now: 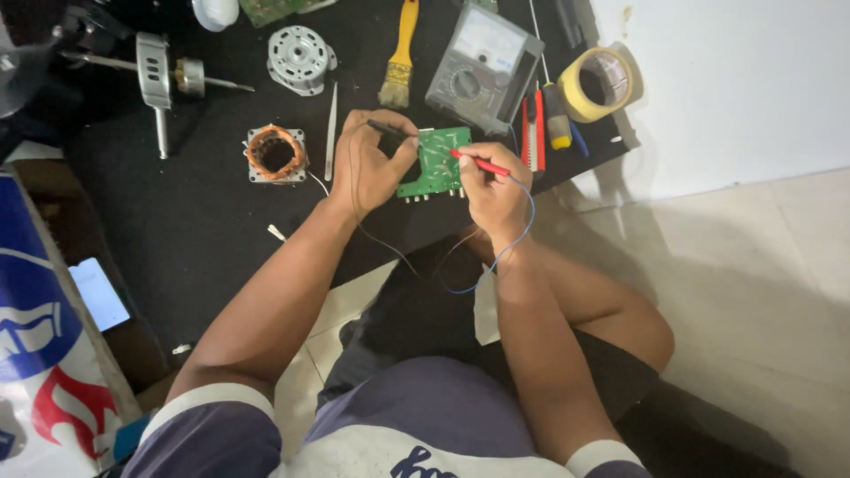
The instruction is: Troubleshooting a circuit board by testing electrical points with a multimeter.
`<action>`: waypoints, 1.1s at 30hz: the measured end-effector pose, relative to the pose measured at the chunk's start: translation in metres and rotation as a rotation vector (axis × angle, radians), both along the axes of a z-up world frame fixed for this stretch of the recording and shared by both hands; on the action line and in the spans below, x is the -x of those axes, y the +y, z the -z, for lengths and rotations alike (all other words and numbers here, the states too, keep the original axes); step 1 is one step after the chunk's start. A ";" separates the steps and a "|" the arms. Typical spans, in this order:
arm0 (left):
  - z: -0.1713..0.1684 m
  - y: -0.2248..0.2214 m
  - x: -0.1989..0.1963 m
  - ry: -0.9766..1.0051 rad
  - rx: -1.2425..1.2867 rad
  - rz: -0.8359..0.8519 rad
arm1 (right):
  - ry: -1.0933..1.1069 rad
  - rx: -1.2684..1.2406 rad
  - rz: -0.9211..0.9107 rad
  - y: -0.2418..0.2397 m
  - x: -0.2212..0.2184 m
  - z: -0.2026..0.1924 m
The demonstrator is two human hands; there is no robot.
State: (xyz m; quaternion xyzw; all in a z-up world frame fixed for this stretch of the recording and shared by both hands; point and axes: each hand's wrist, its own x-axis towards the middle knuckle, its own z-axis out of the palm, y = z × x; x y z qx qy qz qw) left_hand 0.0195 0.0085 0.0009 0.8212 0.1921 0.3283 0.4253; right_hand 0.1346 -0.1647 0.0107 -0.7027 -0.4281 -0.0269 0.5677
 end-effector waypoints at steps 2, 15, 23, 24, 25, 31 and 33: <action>-0.001 -0.001 0.002 0.000 -0.001 0.004 | -0.009 -0.002 0.004 0.000 0.001 0.001; -0.004 -0.002 0.001 0.041 0.005 -0.007 | 0.009 -0.009 0.035 0.000 -0.002 -0.003; -0.003 -0.003 0.001 0.045 0.023 -0.008 | 0.000 0.021 0.061 -0.001 -0.005 0.004; -0.003 -0.003 0.001 0.048 0.035 -0.015 | 0.018 0.022 0.056 -0.001 -0.005 0.003; -0.002 -0.003 0.000 0.046 0.034 -0.007 | 0.017 0.022 0.064 -0.001 -0.005 0.002; 0.000 0.000 -0.001 0.061 0.054 -0.030 | 0.035 -0.009 0.068 -0.002 -0.006 0.001; -0.004 0.001 0.005 0.047 0.030 -0.029 | -0.011 0.034 0.075 -0.005 -0.005 0.001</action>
